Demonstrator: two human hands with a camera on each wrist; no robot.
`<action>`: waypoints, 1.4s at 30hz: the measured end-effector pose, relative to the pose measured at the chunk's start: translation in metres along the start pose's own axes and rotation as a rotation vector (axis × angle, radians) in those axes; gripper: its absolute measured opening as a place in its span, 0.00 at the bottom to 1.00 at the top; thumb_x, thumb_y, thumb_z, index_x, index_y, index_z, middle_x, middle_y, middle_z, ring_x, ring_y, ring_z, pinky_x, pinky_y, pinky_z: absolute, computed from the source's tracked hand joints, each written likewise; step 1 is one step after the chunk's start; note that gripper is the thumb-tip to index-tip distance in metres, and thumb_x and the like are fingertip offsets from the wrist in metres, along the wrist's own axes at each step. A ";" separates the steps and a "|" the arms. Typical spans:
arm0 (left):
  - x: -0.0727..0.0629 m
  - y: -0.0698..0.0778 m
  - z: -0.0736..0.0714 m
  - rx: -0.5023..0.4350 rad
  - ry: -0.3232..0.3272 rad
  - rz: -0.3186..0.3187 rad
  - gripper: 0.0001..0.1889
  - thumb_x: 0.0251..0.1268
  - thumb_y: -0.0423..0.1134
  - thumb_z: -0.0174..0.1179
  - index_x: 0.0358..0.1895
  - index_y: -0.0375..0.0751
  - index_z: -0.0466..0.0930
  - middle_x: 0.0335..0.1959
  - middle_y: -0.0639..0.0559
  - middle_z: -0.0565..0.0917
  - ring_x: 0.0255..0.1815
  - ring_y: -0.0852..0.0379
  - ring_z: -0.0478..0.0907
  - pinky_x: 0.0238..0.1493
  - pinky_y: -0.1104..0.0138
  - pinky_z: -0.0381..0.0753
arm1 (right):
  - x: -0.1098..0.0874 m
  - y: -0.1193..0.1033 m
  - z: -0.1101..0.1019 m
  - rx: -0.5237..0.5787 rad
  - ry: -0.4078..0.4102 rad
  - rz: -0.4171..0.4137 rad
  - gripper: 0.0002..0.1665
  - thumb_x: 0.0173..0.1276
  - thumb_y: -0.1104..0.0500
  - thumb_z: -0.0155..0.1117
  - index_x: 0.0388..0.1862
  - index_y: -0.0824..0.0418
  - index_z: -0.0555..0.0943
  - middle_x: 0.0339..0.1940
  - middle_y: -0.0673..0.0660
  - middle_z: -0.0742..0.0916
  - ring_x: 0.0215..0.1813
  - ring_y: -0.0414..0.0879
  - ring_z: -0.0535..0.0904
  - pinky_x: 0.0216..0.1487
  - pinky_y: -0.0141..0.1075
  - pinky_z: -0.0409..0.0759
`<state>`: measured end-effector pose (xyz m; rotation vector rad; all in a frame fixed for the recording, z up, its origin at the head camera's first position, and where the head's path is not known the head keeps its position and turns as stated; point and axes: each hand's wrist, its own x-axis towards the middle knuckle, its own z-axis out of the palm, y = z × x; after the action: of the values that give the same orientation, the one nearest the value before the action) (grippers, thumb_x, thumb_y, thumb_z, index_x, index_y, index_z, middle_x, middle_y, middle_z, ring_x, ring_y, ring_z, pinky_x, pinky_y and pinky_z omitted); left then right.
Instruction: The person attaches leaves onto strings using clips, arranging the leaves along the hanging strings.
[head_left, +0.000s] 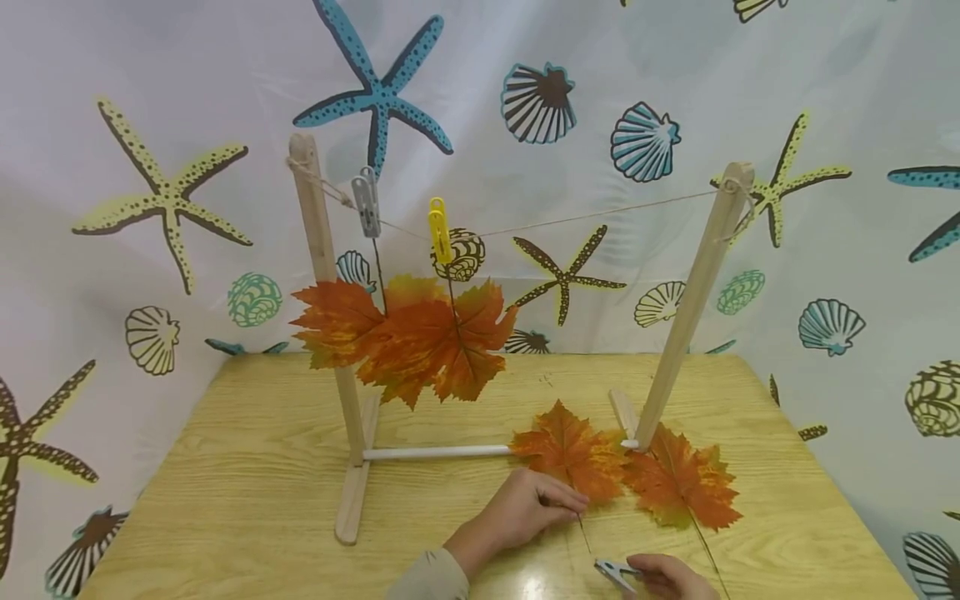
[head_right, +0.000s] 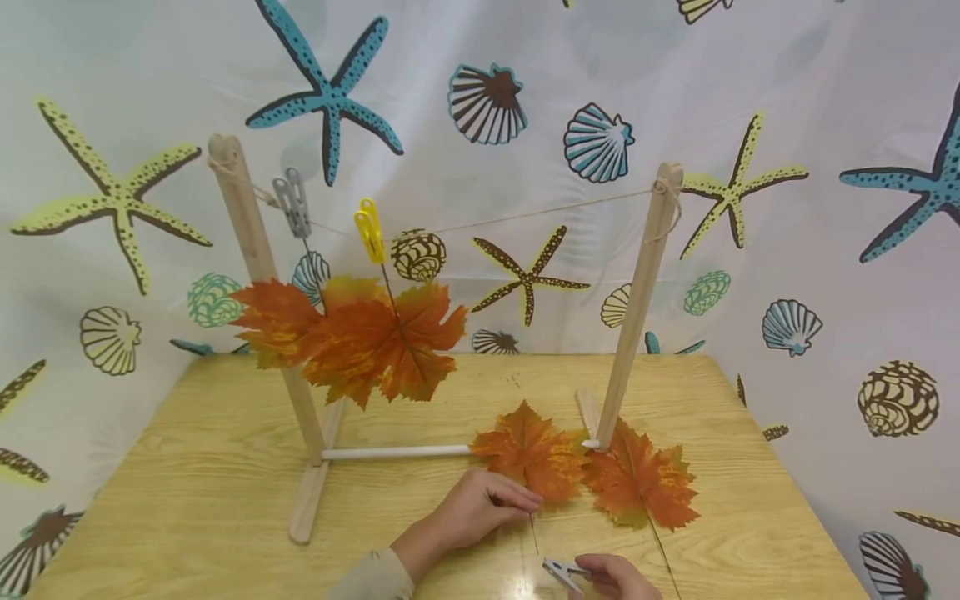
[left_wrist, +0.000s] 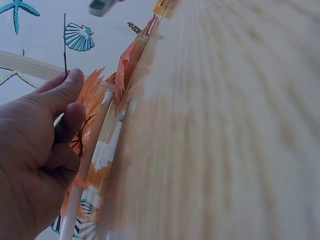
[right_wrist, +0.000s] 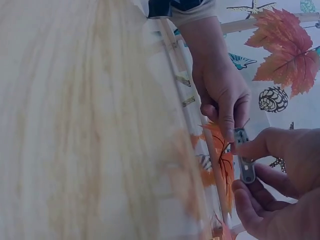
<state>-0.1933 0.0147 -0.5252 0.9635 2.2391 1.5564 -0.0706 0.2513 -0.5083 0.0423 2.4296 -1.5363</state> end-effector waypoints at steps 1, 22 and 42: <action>0.000 -0.001 0.000 0.001 0.002 0.001 0.07 0.62 0.34 0.69 0.42 0.44 0.91 0.45 0.60 0.90 0.45 0.71 0.84 0.29 0.74 0.82 | -0.003 -0.005 0.006 -0.001 0.111 0.023 0.27 0.63 0.59 0.73 0.54 0.77 0.79 0.50 0.68 0.86 0.49 0.54 0.86 0.48 0.39 0.85; -0.012 0.010 -0.005 0.237 0.216 0.214 0.06 0.60 0.32 0.69 0.36 0.47 0.92 0.39 0.59 0.91 0.42 0.69 0.86 0.48 0.80 0.79 | 0.000 -0.036 0.032 0.337 0.554 0.073 0.35 0.53 0.58 0.80 0.59 0.68 0.80 0.45 0.51 0.90 0.43 0.35 0.86 0.45 0.27 0.83; -0.007 0.042 -0.010 0.549 0.596 0.338 0.03 0.50 0.41 0.76 0.29 0.54 0.93 0.30 0.62 0.90 0.30 0.69 0.87 0.34 0.77 0.83 | -0.003 -0.063 0.034 0.537 0.690 -0.136 0.28 0.54 0.76 0.73 0.56 0.74 0.79 0.41 0.45 0.91 0.42 0.40 0.89 0.42 0.34 0.86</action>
<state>-0.1780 0.0118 -0.4839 1.1782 3.1757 1.5319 -0.0713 0.1934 -0.4660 0.6119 2.4008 -2.5291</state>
